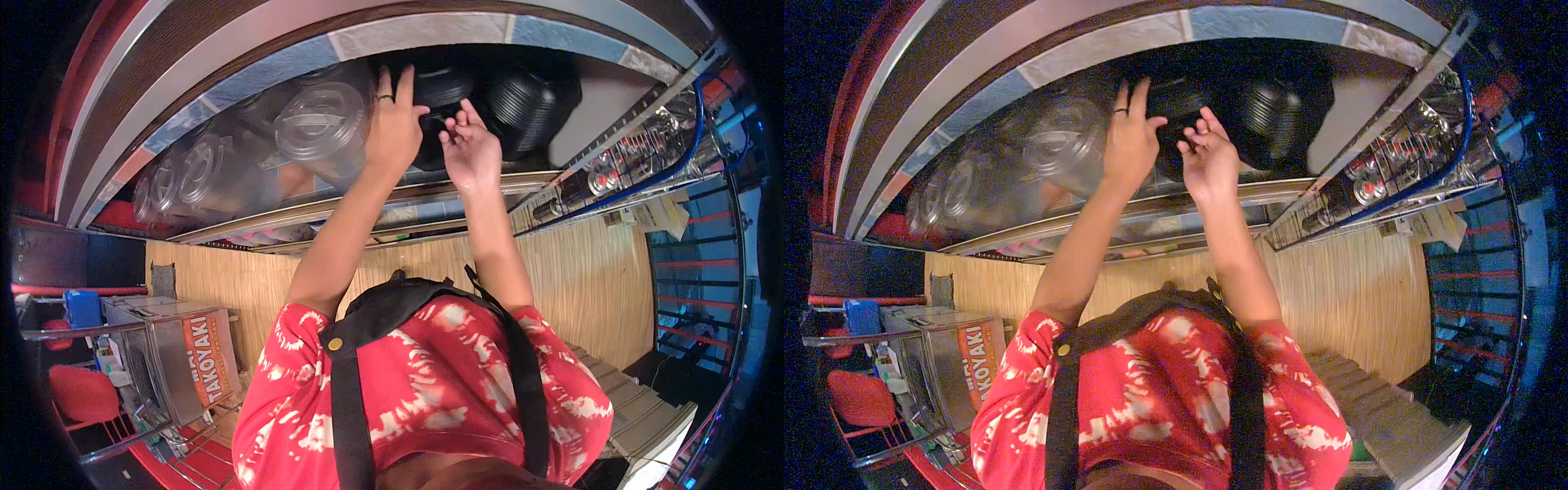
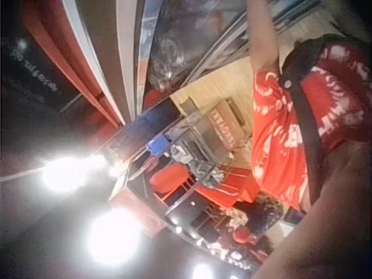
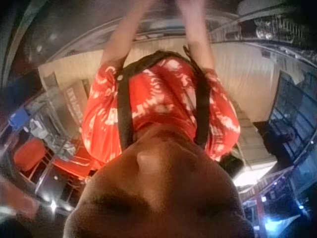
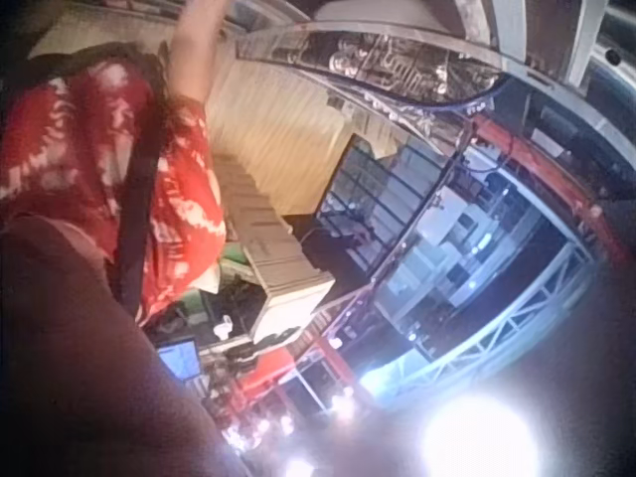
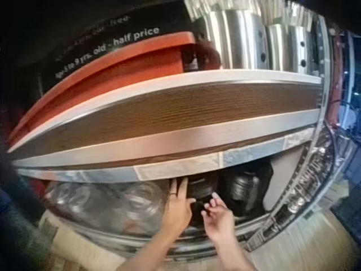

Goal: The person prepares a serving tray by placing glasses, a stack of plates, several spoons, forks, and tongs, and a bunch of wrapped chopsticks onto the tray before carrying it to a dining table and placing the glasses and plates on the table.

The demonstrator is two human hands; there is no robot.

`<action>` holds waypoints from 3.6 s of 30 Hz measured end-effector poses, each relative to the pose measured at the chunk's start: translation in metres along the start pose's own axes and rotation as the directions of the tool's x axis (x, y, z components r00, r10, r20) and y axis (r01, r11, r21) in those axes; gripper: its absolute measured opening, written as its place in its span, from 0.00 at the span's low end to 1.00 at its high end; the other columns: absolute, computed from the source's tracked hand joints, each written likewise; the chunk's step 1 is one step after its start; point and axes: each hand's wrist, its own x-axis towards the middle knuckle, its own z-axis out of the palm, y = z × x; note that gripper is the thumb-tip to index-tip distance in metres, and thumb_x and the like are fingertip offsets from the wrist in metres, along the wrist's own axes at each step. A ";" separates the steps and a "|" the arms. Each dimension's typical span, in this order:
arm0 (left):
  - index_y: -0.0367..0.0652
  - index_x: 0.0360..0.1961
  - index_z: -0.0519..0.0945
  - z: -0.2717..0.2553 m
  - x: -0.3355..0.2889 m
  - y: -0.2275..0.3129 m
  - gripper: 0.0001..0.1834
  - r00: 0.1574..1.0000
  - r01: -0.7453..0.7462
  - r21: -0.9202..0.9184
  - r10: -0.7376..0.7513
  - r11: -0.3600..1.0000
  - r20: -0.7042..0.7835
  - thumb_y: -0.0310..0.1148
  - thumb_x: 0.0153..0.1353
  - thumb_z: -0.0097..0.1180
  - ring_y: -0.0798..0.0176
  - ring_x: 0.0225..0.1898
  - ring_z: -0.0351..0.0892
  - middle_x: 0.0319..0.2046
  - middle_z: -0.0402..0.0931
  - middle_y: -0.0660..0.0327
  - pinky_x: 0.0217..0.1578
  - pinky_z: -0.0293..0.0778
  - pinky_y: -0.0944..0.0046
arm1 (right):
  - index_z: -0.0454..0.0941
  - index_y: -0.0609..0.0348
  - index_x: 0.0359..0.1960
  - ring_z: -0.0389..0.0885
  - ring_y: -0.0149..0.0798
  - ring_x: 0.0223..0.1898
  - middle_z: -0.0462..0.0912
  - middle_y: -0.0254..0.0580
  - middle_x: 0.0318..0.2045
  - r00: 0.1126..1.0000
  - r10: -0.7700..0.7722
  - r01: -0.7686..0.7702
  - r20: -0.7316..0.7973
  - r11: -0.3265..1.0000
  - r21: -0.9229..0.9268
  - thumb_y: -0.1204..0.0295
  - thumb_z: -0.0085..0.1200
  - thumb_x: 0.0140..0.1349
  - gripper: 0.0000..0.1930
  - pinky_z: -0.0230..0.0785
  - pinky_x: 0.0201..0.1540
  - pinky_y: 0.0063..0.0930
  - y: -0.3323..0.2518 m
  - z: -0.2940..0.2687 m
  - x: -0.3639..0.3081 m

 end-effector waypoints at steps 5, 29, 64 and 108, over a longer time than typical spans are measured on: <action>0.49 0.60 0.62 0.008 0.000 0.009 0.33 0.999 0.032 -0.034 -0.030 0.999 0.043 0.30 0.52 0.58 0.33 0.58 0.60 0.59 0.57 0.37 0.47 0.71 0.46 | 0.70 0.57 0.47 0.73 0.35 0.37 0.75 0.36 0.33 0.994 0.039 -0.031 0.098 0.996 -0.084 0.69 0.56 0.56 0.17 0.66 0.40 0.28 -0.002 0.019 0.014; 0.40 0.58 0.62 -0.079 0.042 0.006 0.37 0.777 0.578 -0.739 -0.045 -0.346 0.628 0.54 0.55 0.56 0.55 0.49 0.72 0.50 0.69 0.54 0.48 0.70 0.54 | 0.72 0.68 0.38 0.77 0.29 0.33 0.79 0.37 0.32 0.649 -0.693 0.705 0.316 0.391 -0.592 0.80 0.64 0.41 0.20 0.71 0.39 0.22 0.041 0.081 -0.067; 0.42 0.66 0.53 -0.085 -0.216 -0.015 0.52 0.392 0.901 0.109 0.895 -0.420 0.212 0.73 0.51 0.40 0.54 0.62 0.58 0.64 0.55 0.55 0.62 0.55 0.52 | 0.65 0.64 0.53 0.75 0.36 0.45 0.76 0.44 0.45 0.393 -0.822 0.511 -0.411 0.567 -0.646 0.80 0.56 0.56 0.23 0.67 0.50 0.29 0.151 -0.025 -0.363; 0.39 0.59 0.64 -0.165 -0.785 0.428 0.34 -0.746 0.623 0.070 0.564 0.779 0.354 0.57 0.63 0.35 0.56 0.55 0.68 0.56 0.67 0.52 0.57 0.64 0.58 | 0.57 0.63 0.59 0.72 0.43 0.51 0.71 0.48 0.50 -0.101 -0.574 0.817 -0.813 0.418 -0.397 0.79 0.58 0.53 0.32 0.67 0.54 0.38 0.090 -0.377 -0.973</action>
